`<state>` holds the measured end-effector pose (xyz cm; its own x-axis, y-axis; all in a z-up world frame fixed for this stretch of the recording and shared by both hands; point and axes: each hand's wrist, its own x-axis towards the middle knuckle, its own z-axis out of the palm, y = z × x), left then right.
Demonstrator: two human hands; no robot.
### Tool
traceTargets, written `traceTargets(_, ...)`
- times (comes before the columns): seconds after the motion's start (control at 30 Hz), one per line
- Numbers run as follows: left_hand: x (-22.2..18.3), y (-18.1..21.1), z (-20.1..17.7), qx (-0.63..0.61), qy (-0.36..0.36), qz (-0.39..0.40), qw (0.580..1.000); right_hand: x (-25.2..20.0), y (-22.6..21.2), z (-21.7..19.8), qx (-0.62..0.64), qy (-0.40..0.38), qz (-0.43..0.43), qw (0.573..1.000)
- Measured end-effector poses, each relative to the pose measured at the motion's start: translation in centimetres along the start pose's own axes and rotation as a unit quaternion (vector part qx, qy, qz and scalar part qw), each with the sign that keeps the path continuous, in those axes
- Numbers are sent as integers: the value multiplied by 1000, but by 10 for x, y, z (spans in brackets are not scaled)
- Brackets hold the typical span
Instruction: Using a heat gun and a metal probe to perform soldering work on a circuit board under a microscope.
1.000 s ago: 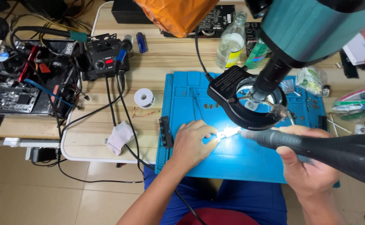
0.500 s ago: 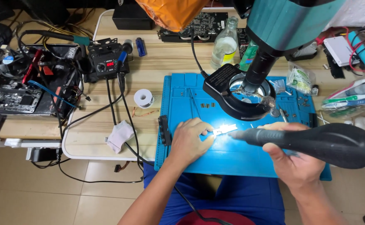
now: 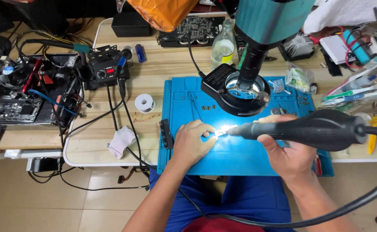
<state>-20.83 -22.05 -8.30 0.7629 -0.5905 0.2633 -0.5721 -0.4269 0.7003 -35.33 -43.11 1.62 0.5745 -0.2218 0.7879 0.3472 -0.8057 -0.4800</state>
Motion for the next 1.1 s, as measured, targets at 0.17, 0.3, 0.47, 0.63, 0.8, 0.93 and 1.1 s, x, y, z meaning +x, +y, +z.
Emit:
traceTargets(0.17,1,2,-3,6,-19,-20,1000,6,-6,-11,-20,-51,18,998)
traceTargets(0.3,2,6,-6,1,-21,-19,1000,11,-13,-6,-12,-56,29,998)
traceTargets(0.47,2,5,-5,2,-31,-24,999,7,-9,-7,-27,-61,45,997)
traceTargets(0.63,1,5,-5,-2,-20,-15,1000,2,-11,-4,49,-68,56,995)
traceTargets(0.8,1,6,-8,6,-36,-29,999,6,-11,-7,23,-57,30,998)
traceTargets(0.93,1,4,-4,1,-22,-24,999,4,-17,-7,37,-67,56,996)
traceTargets(1.1,0,5,-6,5,-26,-25,999,4,-11,-11,31,-58,62,996)
